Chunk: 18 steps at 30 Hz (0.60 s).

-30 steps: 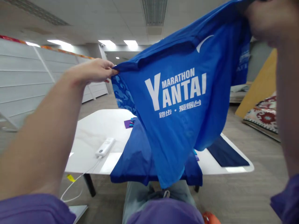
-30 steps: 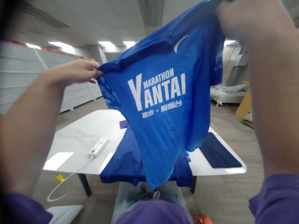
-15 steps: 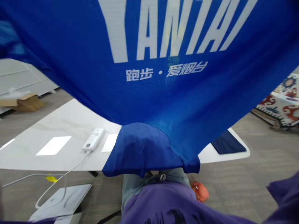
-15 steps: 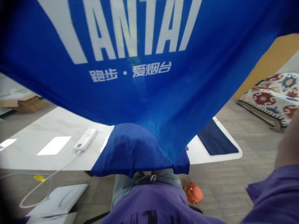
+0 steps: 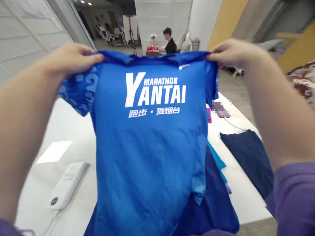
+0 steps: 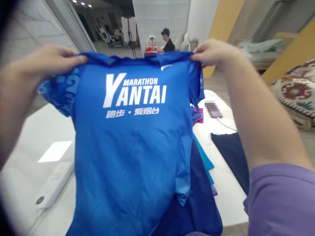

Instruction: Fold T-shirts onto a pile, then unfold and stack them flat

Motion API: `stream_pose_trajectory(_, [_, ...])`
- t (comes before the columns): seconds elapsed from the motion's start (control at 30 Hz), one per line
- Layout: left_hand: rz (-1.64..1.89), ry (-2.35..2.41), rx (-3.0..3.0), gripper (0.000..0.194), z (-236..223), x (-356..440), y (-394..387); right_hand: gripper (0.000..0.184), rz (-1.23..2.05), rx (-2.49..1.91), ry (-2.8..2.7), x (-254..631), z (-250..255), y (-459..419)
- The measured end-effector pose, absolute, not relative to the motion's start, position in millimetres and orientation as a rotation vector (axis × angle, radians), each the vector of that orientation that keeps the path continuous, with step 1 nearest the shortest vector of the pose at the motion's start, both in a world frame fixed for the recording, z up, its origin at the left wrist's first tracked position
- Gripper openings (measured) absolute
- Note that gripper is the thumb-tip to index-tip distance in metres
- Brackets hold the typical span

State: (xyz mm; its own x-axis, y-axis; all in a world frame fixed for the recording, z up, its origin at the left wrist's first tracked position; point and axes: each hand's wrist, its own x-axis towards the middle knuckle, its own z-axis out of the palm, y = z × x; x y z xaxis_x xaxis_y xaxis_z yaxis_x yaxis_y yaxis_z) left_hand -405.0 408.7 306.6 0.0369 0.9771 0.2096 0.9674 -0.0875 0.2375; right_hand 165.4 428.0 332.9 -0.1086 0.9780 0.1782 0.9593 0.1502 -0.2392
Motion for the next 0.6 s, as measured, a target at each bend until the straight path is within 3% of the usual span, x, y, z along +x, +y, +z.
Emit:
stream_pose_trajectory(0.1, [0.428,2.140,2.061,0.093,214.2,-374.7,458.4,0.044,0.157,-1.941,-2.120,124.4,212.7,473.0])
stream_pose_trajectory(0.27, [0.571,2.199,2.016,0.078,79.5,-313.4,457.2,0.064,0.178,-1.936,-2.127,106.9,74.2,449.3])
stream_pose_trajectory(0.37, [0.544,2.065,2.125,0.078,46.2,-285.7,422.4,0.073,0.270,-1.784,-2.281,122.9,45.3,362.9])
stream_pose_trajectory(0.5, [0.279,1.901,2.214,0.090,38.2,-261.4,351.8,0.082,0.275,-1.788,-2.224,147.5,37.9,207.2])
stream_pose_trajectory(0.6, [0.179,1.907,2.187,0.098,39.2,-257.7,285.0,0.081,0.560,-1.821,-2.102,151.1,31.3,100.4])
